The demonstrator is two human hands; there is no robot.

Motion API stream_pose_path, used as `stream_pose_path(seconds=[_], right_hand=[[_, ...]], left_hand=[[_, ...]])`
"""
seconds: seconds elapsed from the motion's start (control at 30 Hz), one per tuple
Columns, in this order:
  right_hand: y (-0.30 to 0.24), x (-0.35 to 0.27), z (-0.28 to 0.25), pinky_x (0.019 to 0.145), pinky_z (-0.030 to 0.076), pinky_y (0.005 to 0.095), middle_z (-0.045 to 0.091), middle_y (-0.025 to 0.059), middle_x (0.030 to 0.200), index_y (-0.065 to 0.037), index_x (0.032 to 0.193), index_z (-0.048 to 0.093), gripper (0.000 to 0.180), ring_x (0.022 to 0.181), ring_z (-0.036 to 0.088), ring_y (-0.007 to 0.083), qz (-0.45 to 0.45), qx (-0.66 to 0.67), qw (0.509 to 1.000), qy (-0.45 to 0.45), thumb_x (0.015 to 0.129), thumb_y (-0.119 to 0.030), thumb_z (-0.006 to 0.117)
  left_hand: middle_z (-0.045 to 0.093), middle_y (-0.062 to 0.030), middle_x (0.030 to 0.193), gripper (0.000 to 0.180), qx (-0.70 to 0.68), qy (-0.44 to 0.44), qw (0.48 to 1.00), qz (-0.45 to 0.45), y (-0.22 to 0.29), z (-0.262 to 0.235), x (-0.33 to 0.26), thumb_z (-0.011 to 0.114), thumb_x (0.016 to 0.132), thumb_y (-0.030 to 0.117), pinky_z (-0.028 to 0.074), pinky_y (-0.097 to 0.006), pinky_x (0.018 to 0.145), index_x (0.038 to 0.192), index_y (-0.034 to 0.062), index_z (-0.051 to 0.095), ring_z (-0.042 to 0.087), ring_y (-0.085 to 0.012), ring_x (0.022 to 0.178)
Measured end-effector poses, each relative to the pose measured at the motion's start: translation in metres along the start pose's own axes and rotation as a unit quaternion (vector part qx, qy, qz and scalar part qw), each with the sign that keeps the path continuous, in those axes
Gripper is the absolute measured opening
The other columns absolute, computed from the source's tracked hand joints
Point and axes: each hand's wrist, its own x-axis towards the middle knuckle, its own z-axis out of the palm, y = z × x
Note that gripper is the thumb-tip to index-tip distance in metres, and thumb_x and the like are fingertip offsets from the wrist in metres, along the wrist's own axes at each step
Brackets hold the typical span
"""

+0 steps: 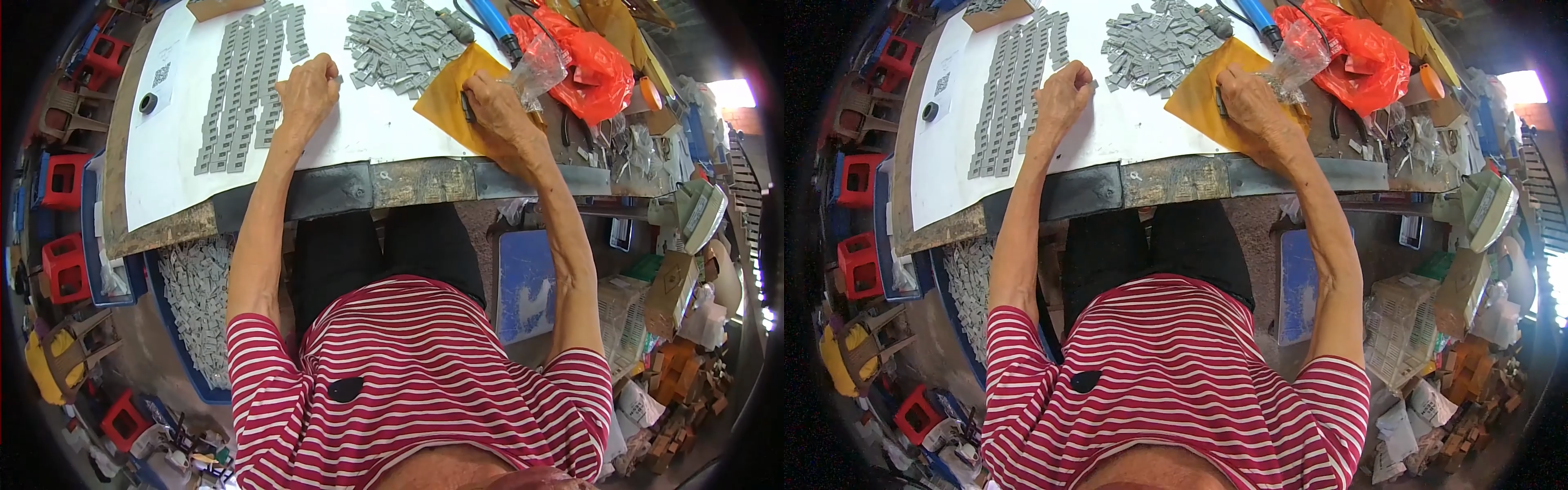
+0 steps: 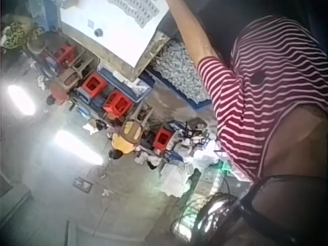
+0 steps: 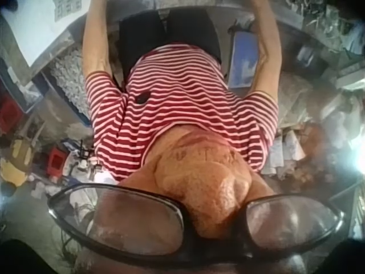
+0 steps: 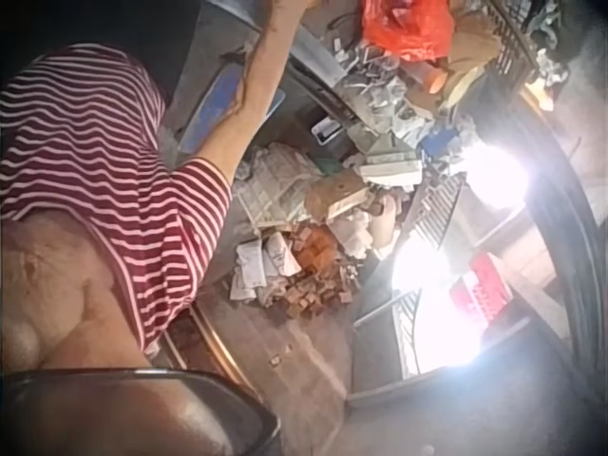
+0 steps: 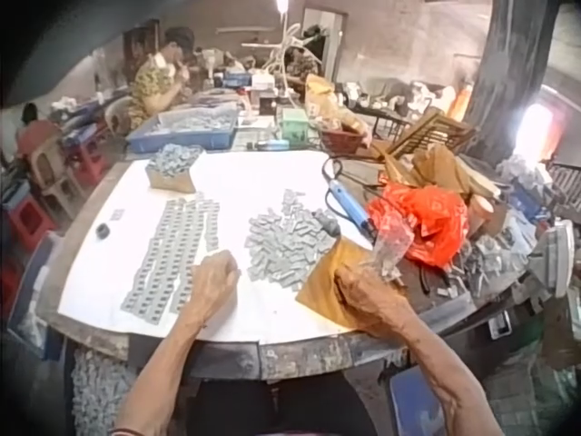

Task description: Manually assemble small hardware components at a workbench in a workshop.

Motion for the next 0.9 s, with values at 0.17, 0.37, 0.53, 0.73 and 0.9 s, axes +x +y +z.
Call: stream_pose_path(seconds=[0.17,0.37,0.53,0.73,0.9], right_hand=[[-0.005,0.001,-0.007,0.06,0.046,0.0443,0.051,0.0205,0.082,0.003,0.084,0.047,0.01,0.071,0.055,0.0393,-0.007,-0.038,0.999,-0.036,0.075,-0.001,0.046],[0.004,0.001,-0.003,0.057,0.044,0.0427,0.05,0.0184,0.077,0.001,0.083,0.047,0.007,0.066,0.053,0.0376,-0.045,-0.037,0.998,0.001,0.076,-0.002,0.047],[0.015,0.002,0.005,0.057,0.044,0.0413,0.052,0.0178,0.073,0.0,0.083,0.046,0.008,0.065,0.054,0.0361,-0.058,-0.047,0.997,-0.007,0.075,-0.001,0.047],[0.018,0.006,0.008,0.057,0.043,0.0409,0.052,0.017,0.073,0.0,0.083,0.047,0.008,0.065,0.054,0.0357,-0.066,-0.039,0.997,-0.021,0.075,-0.001,0.048],[0.008,-0.001,-0.008,0.058,0.043,0.0412,0.053,0.0165,0.072,0.001,0.082,0.049,0.006,0.065,0.054,0.0349,-0.054,0.008,0.998,0.026,0.078,-0.003,0.049]], left_hand=[[0.061,-0.0091,0.071,0.016,-0.043,0.048,0.998,0.018,0.003,-0.001,-0.004,0.055,0.072,0.009,0.038,-0.043,0.064,0.086,0.0075,0.062,0.057,-0.0259,0.07],[0.059,-0.0021,0.076,0.019,-0.293,-0.016,0.954,-0.057,0.02,-0.023,-0.02,0.057,0.076,0.009,0.042,-0.024,0.065,0.094,0.0032,0.061,0.052,-0.0087,0.07],[0.06,-0.0033,0.076,0.018,-0.402,-0.044,0.911,-0.086,0.035,-0.032,-0.036,0.058,0.076,0.009,0.042,-0.022,0.067,0.092,-0.0002,0.06,0.052,-0.0086,0.068],[0.061,-0.003,0.074,0.017,-0.472,-0.085,0.872,-0.092,0.036,-0.025,-0.051,0.06,0.078,0.011,0.043,-0.02,0.064,0.09,-0.0011,0.058,0.053,-0.007,0.065],[0.062,-0.0052,0.073,0.016,-0.51,-0.101,0.848,-0.104,0.042,-0.018,-0.056,0.06,0.08,0.012,0.045,-0.021,0.062,0.09,-0.0005,0.058,0.056,-0.0084,0.063]])
